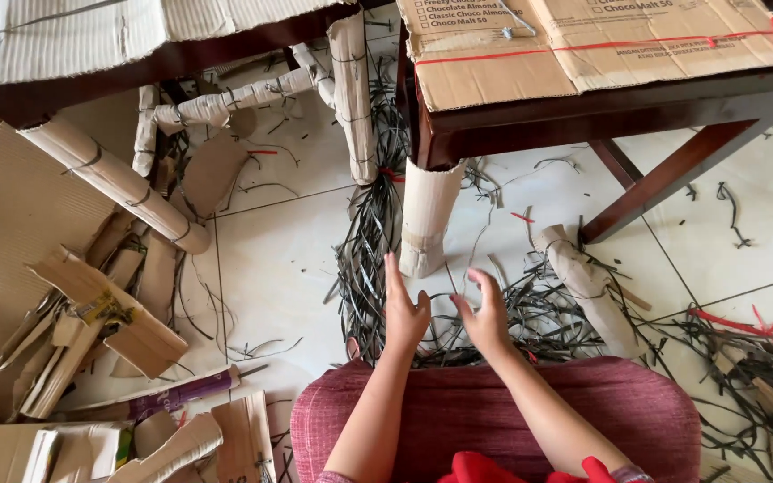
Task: Wrapping and tying string around cardboard-protected chair legs to secure the packaging.
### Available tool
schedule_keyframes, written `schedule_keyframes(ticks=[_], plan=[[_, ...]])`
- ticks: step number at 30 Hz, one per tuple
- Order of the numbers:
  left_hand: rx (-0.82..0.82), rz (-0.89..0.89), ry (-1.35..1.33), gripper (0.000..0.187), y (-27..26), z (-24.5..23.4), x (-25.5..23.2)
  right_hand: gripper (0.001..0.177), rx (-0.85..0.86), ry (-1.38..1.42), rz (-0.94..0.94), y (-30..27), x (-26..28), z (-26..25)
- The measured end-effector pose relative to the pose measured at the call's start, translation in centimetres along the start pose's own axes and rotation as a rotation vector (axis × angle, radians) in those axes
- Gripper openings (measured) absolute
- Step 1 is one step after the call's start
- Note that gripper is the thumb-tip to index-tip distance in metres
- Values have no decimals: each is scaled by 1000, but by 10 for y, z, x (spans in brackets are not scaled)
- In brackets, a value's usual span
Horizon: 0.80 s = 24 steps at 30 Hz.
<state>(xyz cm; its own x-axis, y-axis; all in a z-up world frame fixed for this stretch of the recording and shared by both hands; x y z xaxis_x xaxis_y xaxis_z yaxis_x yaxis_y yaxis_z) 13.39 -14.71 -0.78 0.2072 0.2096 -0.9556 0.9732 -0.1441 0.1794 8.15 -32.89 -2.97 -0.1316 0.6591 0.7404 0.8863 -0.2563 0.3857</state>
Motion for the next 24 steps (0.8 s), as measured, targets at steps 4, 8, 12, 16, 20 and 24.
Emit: schedule_keyframes(ticks=[4,8,12,16,20,24], plan=[[0,-165,65,104,-24,-9,-1,62,105,3,5,-51,-8,5],[-27,-179,93,107,-35,-14,7,66,179,-23,-10,-49,1,17],[-81,-179,255,118,-43,-17,23,66,170,-131,-85,-49,24,12],[-105,-222,312,129,-53,-17,37,68,262,-126,-34,-74,23,10],[-139,-206,335,128,-60,-25,4,71,289,-134,-149,-82,6,24],[-263,-140,319,124,-89,-63,-45,68,64,-153,-481,-79,34,9]])
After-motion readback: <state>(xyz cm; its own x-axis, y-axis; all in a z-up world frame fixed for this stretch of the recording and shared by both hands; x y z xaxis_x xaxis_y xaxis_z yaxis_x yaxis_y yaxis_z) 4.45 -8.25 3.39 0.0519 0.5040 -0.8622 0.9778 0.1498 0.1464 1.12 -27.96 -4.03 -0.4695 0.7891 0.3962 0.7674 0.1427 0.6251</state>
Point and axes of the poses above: each hand's wrist, its own y-axis towards the middle knuckle, its own z-axis out of the palm, x = y × z, the point moved 8 cm from there along y, towards the middle knuckle, and after that the axes turned 4 degrees about x, right-handed, at the moved point
